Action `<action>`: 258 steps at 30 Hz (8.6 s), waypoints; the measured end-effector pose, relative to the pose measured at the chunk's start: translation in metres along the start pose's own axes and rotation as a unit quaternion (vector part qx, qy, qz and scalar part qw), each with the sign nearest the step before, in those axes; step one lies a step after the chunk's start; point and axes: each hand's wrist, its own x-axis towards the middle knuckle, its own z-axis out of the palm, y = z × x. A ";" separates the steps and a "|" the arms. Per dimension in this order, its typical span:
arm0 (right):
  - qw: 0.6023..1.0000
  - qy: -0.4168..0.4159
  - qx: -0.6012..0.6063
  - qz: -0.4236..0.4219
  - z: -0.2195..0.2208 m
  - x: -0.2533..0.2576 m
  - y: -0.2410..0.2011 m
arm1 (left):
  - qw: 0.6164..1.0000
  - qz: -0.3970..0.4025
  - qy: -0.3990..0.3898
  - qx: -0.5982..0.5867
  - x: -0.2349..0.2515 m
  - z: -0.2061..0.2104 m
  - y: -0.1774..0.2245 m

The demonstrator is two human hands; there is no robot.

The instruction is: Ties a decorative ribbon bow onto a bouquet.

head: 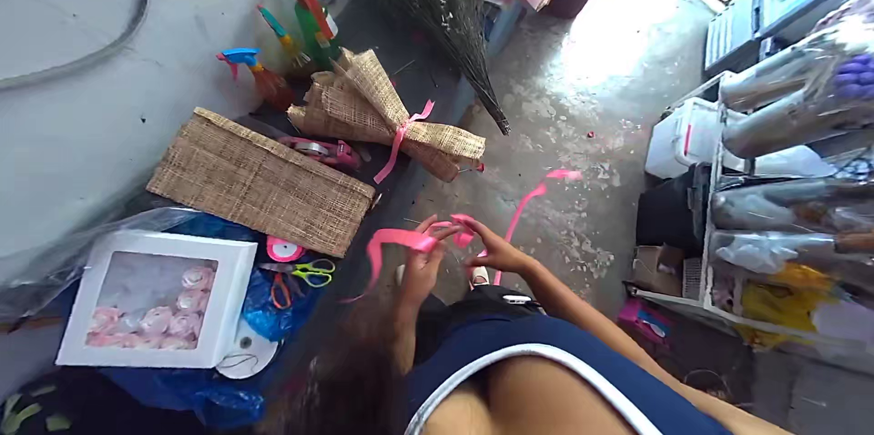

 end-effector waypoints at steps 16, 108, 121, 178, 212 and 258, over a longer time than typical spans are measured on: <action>0.906 0.294 -0.302 0.040 -0.258 -0.129 0.078 | 0.959 0.012 0.230 -0.164 0.027 0.116 0.036; 0.980 0.128 0.110 -0.109 -0.141 -0.044 -0.051 | 0.977 -0.082 -0.184 -0.071 0.048 0.155 0.025; 0.929 0.340 -0.061 -0.134 -0.201 0.009 -0.066 | 0.894 -0.186 -0.311 -0.263 0.005 0.162 -0.048; 0.930 0.132 0.324 -0.108 -0.115 -0.102 -0.006 | 0.949 -0.169 -0.227 -0.139 0.056 0.165 0.050; 0.814 0.255 -0.321 -0.412 -0.088 -0.091 0.013 | 0.894 -0.226 0.005 -0.386 0.025 0.170 0.033; 0.819 0.313 0.021 -0.481 -0.164 -0.038 -0.074 | 0.937 -0.158 -0.158 -0.270 0.039 0.171 0.039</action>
